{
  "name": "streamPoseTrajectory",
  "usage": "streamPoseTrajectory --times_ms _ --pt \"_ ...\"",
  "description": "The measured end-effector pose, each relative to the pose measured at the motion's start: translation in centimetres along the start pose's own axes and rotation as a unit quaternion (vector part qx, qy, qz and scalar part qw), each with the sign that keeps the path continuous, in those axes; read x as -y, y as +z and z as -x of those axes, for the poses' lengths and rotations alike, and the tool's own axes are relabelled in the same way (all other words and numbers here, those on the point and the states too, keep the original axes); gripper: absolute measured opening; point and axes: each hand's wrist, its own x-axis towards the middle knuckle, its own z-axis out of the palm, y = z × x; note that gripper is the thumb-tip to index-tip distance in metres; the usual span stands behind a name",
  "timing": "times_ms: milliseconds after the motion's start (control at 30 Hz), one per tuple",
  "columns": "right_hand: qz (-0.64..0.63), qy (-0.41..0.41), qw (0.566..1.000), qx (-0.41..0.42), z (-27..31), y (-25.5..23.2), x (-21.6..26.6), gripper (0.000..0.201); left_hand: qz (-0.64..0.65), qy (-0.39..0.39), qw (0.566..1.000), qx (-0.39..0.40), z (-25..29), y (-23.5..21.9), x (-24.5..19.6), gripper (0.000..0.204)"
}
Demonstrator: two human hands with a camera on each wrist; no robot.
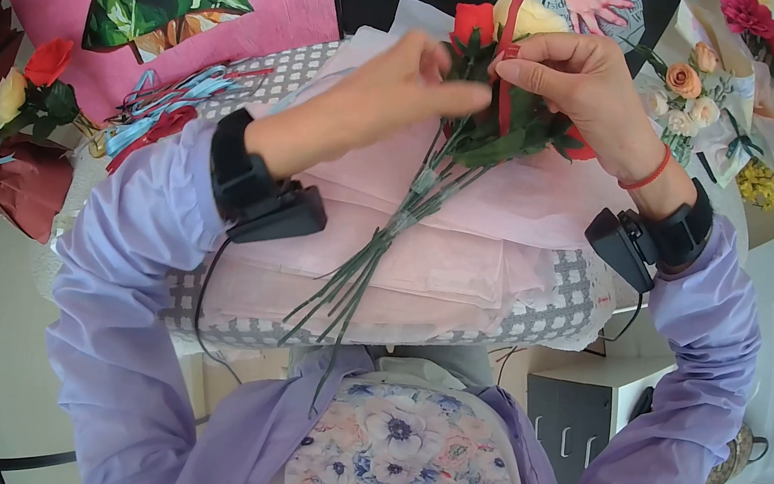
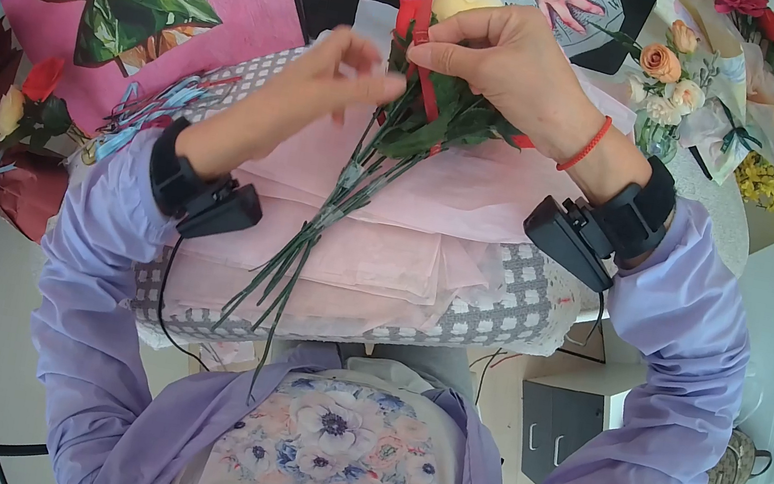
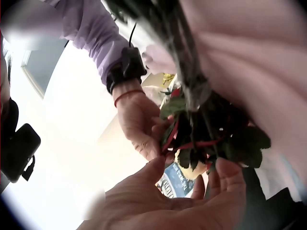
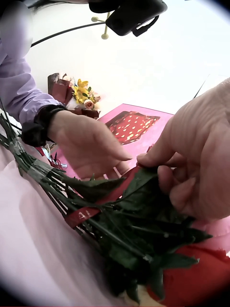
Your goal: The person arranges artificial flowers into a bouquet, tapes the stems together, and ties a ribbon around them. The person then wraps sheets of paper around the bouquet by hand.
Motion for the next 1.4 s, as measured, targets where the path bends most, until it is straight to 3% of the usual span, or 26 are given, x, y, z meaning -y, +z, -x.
streamPoseTrajectory --times_ms 33,67,133,200,333,400,567,633,767,833,933,1133,1300,1400 --pt "0.000 0.002 1.000 -0.001 0.0 0.1 -0.1 0.017 0.001 -0.053 0.997 0.048 0.9 0.1 -0.2 0.049" --pt "0.008 -0.010 1.000 -0.016 -0.1 0.4 -0.2 0.014 0.002 -0.053 0.997 0.048 1.2 0.2 -0.2 0.049" --pt "0.016 -0.022 0.999 -0.027 -0.2 0.6 0.1 0.012 0.094 -0.148 0.972 0.158 1.5 0.2 0.0 0.046" --pt "-0.014 0.016 1.000 -0.020 -0.1 0.5 0.9 0.017 0.117 -0.140 0.969 0.168 1.4 0.5 0.3 0.044" --pt "0.010 0.009 1.000 -0.025 -0.2 0.5 0.3 0.016 0.224 -0.142 0.943 0.201 1.2 1.4 1.3 0.038" --pt "-0.039 0.010 0.999 -0.029 -0.3 0.3 0.0 0.016 0.222 -0.150 0.946 0.181 1.6 1.6 1.0 0.037" --pt "0.000 -0.031 0.999 -0.026 -0.4 -0.2 0.2 0.016 0.167 -0.129 0.974 0.084 1.7 1.9 0.7 0.037" --pt "0.007 -0.045 0.999 -0.028 -0.5 -0.3 0.1 0.016 0.097 0.077 0.991 -0.053 0.5 1.7 1.2 0.033" --pt "0.004 -0.055 0.998 -0.023 -0.7 -0.1 -0.3 0.016 0.135 0.124 0.983 0.024 -1.5 0.3 0.1 0.027" --pt "0.000 -0.062 0.998 -0.026 -0.8 -0.1 -0.6 0.016 0.189 0.060 0.978 0.071 -2.3 0.5 0.2 0.023" --pt "0.003 -0.066 0.997 -0.027 -0.7 -0.3 -0.6 0.015 0.234 0.036 0.961 0.142 -3.6 -0.1 1.0 0.023" --pt "0.014 -0.039 0.999 -0.019 -0.9 -0.9 -0.9 0.012 0.211 0.011 0.966 0.148 -3.6 -0.2 1.1 0.021" --pt "0.093 -0.179 0.977 -0.067 -1.2 -0.9 -0.9 0.012 0.177 -0.002 0.975 0.137 -3.2 -0.6 -0.2 0.019" --pt "0.037 -0.200 0.978 -0.047 -1.3 -0.9 -0.6 0.011 0.161 -0.028 0.981 0.107 -3.1 -0.3 -0.6 0.018"
